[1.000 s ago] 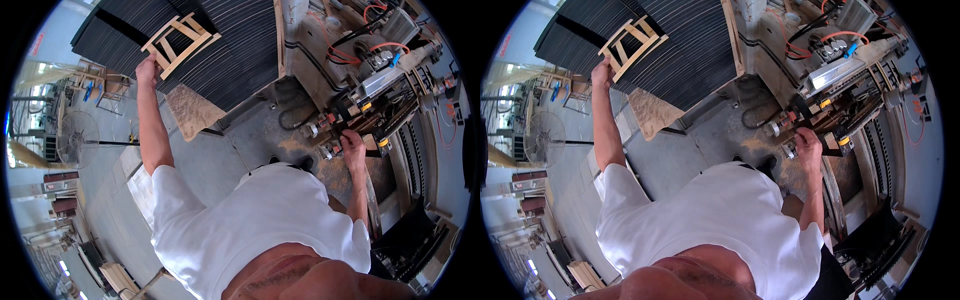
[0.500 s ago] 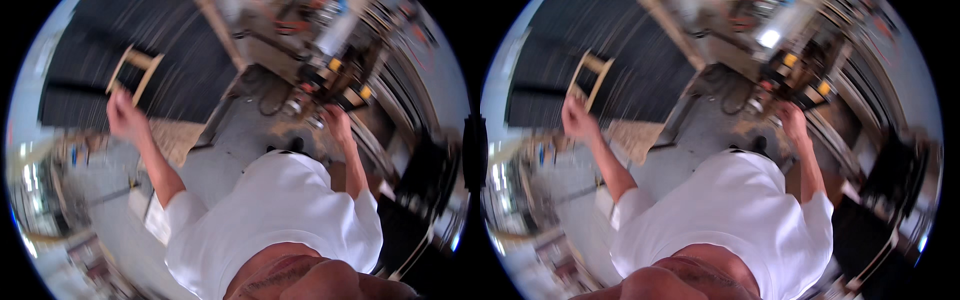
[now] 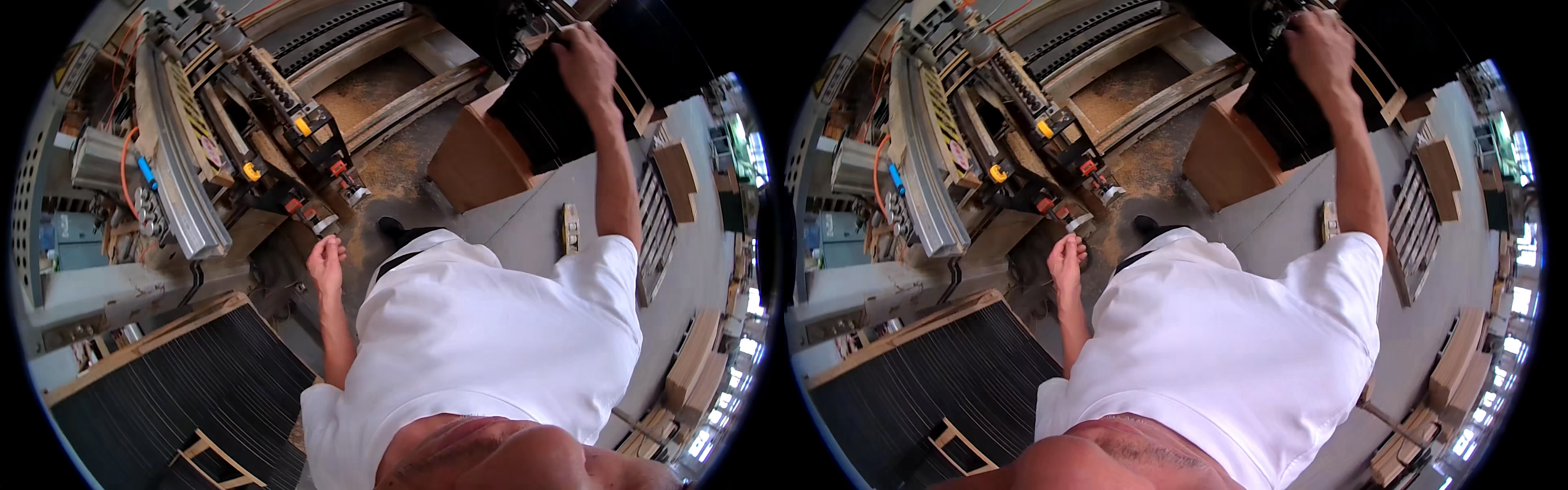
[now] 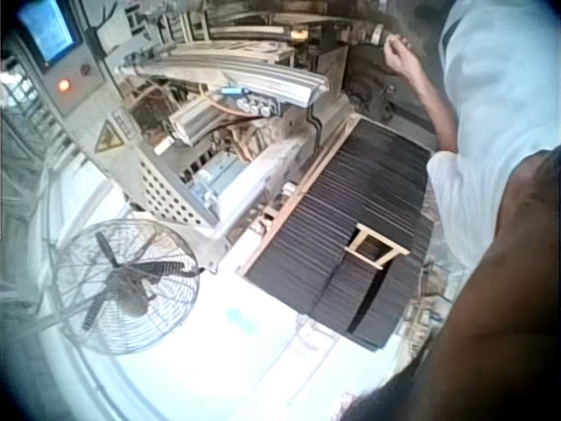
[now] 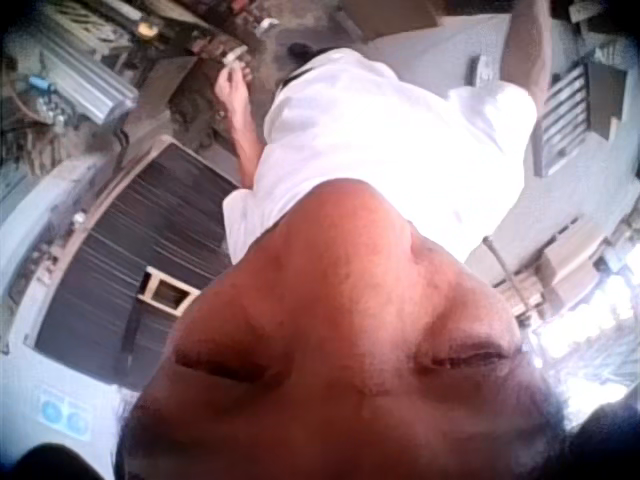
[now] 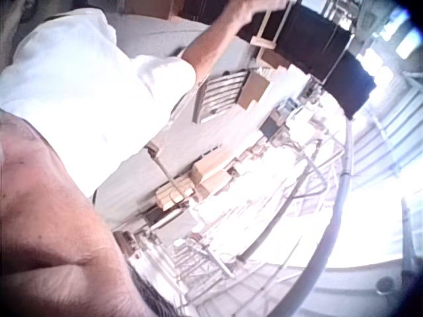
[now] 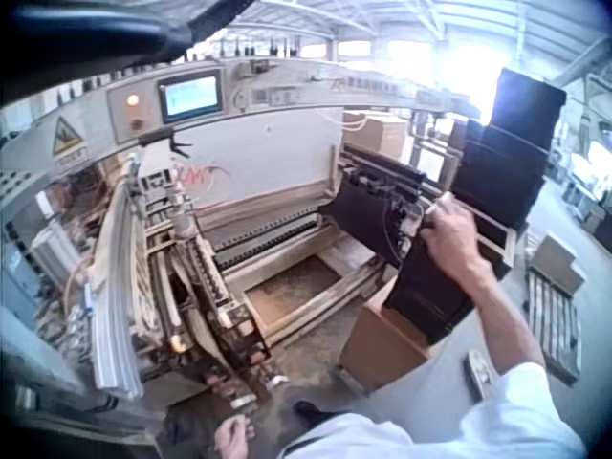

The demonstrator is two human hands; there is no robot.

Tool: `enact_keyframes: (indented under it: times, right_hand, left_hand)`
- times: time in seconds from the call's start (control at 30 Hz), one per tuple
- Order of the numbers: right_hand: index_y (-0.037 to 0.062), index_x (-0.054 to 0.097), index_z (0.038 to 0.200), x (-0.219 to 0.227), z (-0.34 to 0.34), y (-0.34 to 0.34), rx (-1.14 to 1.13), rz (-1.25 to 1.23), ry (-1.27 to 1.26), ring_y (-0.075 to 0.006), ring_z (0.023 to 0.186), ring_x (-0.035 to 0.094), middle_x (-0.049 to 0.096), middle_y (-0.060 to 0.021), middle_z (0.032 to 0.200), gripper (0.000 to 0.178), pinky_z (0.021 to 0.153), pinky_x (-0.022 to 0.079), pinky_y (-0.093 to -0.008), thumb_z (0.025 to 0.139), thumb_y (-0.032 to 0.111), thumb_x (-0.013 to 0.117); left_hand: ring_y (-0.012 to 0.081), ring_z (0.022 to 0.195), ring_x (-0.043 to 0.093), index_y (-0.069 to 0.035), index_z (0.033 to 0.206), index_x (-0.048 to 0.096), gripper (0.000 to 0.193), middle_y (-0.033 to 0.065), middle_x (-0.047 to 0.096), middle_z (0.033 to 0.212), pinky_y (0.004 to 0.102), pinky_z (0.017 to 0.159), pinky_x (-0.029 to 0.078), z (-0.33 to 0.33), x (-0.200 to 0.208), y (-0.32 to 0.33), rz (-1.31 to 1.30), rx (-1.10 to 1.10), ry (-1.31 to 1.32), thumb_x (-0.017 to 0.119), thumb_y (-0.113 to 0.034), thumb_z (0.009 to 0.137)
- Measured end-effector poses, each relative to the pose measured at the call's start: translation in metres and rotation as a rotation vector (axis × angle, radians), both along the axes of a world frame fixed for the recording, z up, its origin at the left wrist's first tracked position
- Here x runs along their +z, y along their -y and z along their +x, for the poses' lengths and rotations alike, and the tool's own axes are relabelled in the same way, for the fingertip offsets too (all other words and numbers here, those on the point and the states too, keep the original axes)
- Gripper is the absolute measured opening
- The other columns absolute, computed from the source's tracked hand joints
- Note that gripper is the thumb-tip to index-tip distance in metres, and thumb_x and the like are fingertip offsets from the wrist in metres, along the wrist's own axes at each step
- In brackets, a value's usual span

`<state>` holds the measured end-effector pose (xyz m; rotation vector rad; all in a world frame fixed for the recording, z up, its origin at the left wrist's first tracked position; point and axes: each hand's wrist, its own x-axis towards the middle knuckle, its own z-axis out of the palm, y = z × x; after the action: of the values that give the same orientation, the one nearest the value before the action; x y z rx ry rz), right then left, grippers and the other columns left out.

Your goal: The person repeatedly picks up small wooden frames from a conveyor belt, places them on a machine, and then removes them. This cycle is performed continuously throughout the clip.

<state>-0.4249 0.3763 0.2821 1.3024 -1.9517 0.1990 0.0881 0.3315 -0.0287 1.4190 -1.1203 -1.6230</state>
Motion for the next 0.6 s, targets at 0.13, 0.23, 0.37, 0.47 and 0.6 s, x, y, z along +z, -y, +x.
enact_keyframes:
  times: [0.13, 0.23, 0.37, 0.47, 0.6]
  right_hand:
    - [0.0106, 0.064, 0.101, 0.007, -0.040, -0.062, -0.331, 0.110, 0.314, -0.0311, 0.098, 0.063, 0.067, -0.0121, 0.101, 0.019, 0.084, 0.049, -0.0419, 0.085, 0.022, 0.064]
    - [0.0129, 0.064, 0.106, 0.009, -0.024, -0.063, -0.293, 0.025, 0.442, -0.0320, 0.097, 0.064, 0.068, -0.0124, 0.102, 0.021, 0.082, 0.049, -0.0408, 0.087, 0.021, 0.062]
    - [0.0140, 0.066, 0.109, 0.006, 0.006, -0.021, -0.150, -0.040, 0.510, -0.0260, 0.097, 0.066, 0.069, -0.0078, 0.103, 0.023, 0.082, 0.050, -0.0363, 0.087, 0.023, 0.064]
    - [0.0135, 0.067, 0.114, -0.004, 0.032, 0.036, 0.294, -0.122, 0.664, -0.0168, 0.096, 0.067, 0.070, -0.0073, 0.102, 0.027, 0.081, 0.051, -0.0288, 0.087, 0.014, 0.067]
    - [0.0061, 0.069, 0.110, -0.016, 0.101, 0.132, 0.634, -0.091, 0.841, -0.0091, 0.085, 0.063, 0.070, -0.0041, 0.091, 0.024, 0.074, 0.049, -0.0236, 0.086, 0.004, 0.067]
  left_hand:
    - [0.0085, 0.076, 0.061, 0.000, 0.112, 0.063, 0.026, 0.0049, 0.066, 0.095, 0.0222, 0.065, 0.053, 0.004, -0.011, 0.025, -0.001, -0.104, 0.070, 0.060, -0.019, 0.095]
    - [0.0082, 0.074, 0.061, 0.000, 0.111, 0.064, 0.026, 0.0038, 0.066, 0.092, 0.0222, 0.065, 0.053, 0.006, -0.022, 0.035, -0.006, -0.089, 0.022, 0.060, -0.019, 0.095]
    - [0.0077, 0.069, 0.060, -0.002, 0.106, 0.066, 0.020, 0.0018, 0.066, 0.085, 0.0226, 0.061, 0.051, 0.000, -0.021, 0.035, 0.015, -0.078, 0.024, 0.061, -0.016, 0.093]
    - [0.0077, 0.068, 0.060, -0.002, 0.104, 0.066, 0.019, 0.0012, 0.065, 0.081, 0.0230, 0.061, 0.050, -0.002, -0.028, 0.039, -0.003, -0.026, 0.002, 0.062, -0.016, 0.092]
    - [0.0096, 0.074, 0.062, -0.001, 0.109, 0.064, 0.021, 0.0041, 0.067, 0.092, 0.0231, 0.063, 0.051, 0.006, -0.015, 0.059, -0.033, 0.029, 0.071, 0.057, -0.015, 0.095]
